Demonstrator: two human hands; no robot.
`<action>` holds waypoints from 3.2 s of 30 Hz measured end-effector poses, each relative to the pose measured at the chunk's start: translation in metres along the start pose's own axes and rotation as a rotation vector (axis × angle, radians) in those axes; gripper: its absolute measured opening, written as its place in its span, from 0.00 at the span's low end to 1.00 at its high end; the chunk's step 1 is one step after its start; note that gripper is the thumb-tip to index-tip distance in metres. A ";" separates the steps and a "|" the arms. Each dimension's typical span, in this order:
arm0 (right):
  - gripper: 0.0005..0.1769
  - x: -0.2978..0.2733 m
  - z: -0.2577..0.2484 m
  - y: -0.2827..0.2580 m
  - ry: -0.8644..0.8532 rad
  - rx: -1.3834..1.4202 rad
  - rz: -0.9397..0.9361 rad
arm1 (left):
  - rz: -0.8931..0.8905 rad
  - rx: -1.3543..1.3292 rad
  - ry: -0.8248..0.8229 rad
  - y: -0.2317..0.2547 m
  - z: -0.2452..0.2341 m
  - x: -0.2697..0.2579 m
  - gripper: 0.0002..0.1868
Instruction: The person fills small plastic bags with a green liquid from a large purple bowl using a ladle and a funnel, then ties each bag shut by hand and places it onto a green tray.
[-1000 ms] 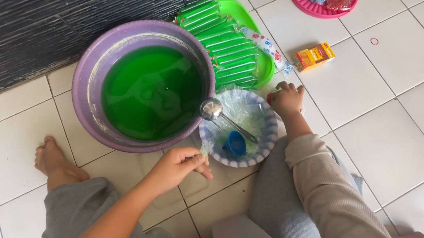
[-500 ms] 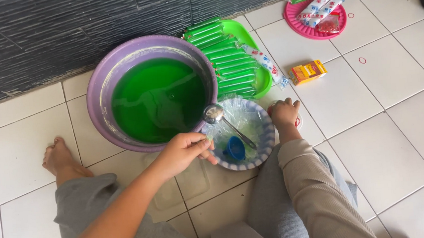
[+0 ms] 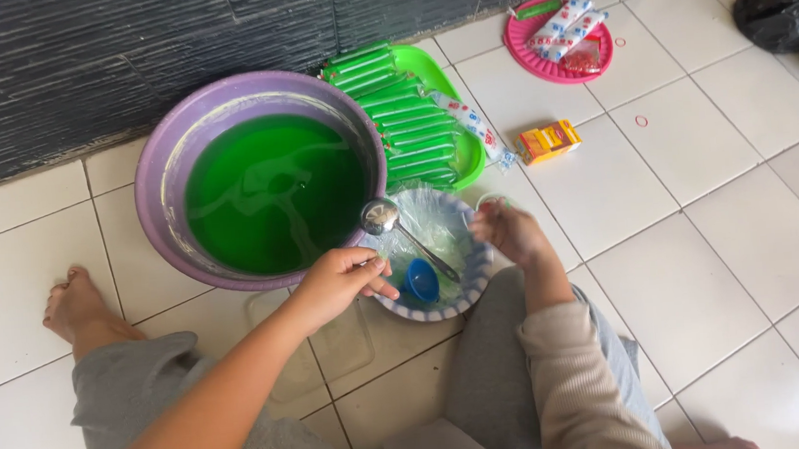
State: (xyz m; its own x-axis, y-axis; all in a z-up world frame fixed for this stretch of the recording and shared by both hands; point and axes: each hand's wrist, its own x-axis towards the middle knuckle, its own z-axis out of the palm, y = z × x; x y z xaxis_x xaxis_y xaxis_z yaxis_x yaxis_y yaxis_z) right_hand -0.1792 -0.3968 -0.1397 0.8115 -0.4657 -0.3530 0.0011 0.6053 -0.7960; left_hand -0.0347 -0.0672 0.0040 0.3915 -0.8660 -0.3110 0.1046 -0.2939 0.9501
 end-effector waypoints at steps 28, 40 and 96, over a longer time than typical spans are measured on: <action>0.20 -0.089 0.204 0.069 -0.427 -0.952 -1.511 | 0.301 -0.237 0.015 0.034 0.011 -0.015 0.14; 0.14 -0.061 0.157 0.153 -0.178 -1.182 -1.054 | 0.145 0.642 0.230 0.043 -0.004 -0.006 0.13; 0.18 -0.101 0.140 0.124 -0.598 0.365 0.973 | 0.394 0.998 -0.308 0.005 -0.013 -0.069 0.08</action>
State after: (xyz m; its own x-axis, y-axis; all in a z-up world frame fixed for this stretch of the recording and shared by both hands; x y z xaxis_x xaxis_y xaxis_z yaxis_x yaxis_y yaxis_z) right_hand -0.1793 -0.1837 -0.1337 0.7066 0.6042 -0.3682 -0.6766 0.7293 -0.1017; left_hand -0.0497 -0.0039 0.0305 -0.0223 -0.9929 -0.1168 -0.8123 -0.0501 0.5811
